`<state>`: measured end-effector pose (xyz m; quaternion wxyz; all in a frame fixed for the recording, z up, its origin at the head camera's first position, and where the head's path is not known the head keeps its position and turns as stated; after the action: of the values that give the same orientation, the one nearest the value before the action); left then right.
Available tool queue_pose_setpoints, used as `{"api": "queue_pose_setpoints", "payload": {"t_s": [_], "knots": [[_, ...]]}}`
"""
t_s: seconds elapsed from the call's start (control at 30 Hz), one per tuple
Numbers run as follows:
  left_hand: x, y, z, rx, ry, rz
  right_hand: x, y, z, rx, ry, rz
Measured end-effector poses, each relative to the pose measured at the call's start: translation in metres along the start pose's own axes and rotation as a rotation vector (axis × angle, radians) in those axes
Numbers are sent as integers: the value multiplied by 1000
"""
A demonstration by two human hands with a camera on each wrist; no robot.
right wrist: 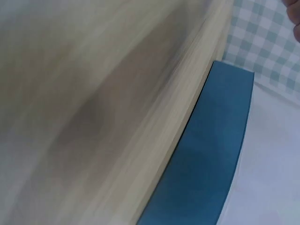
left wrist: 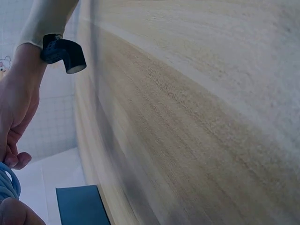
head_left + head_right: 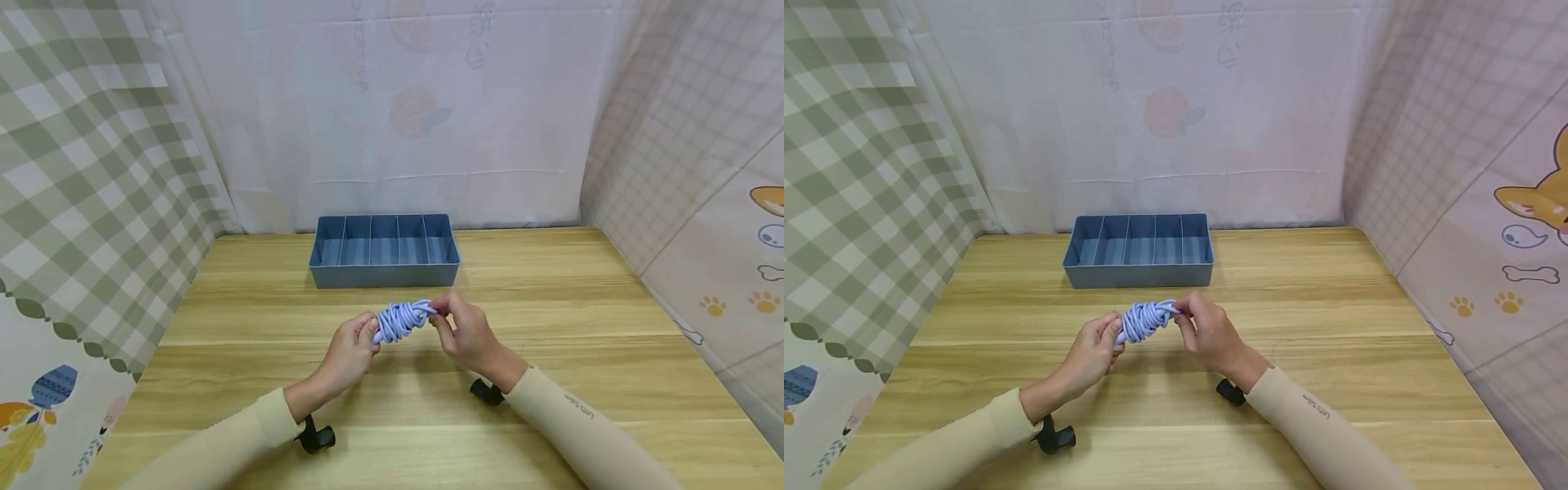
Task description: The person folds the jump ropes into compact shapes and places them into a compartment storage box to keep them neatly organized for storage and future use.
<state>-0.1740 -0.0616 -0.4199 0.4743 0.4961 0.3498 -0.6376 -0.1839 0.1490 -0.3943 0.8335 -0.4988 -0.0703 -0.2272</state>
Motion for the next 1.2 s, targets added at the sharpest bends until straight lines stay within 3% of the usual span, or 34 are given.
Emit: {"api": "queue_pose_setpoints", "payload": {"t_s": [0.43, 0.67, 0.97, 1.07, 1.2], "knots": [[1, 0, -3, 5, 32, 9, 3, 1, 2, 12, 121, 99], [-2, 1, -6, -66, -88, -99, 1, 1, 1, -27, 122, 98], [-5, 4, -7, -154, -163, -162, 0, -2, -1, -95, 115, 43], [-4, 3, -8, -126, -120, -127, 0, -5, -1, -98, 121, 82], [-2, 1, -7, -12, 105, 33, 0, -9, 1, -55, 129, 146]]}}
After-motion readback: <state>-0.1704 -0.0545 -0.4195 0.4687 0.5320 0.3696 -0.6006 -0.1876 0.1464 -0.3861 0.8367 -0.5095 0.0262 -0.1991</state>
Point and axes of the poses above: each hand's wrist, its own y-axis away from the middle knuckle, its own z-axis out of the back of the hand, x = y × z, the point moved 4 cm from there along -y, towards the middle knuckle, and after that the axes turned 8 degrees about -y, right-handed, at the moved point
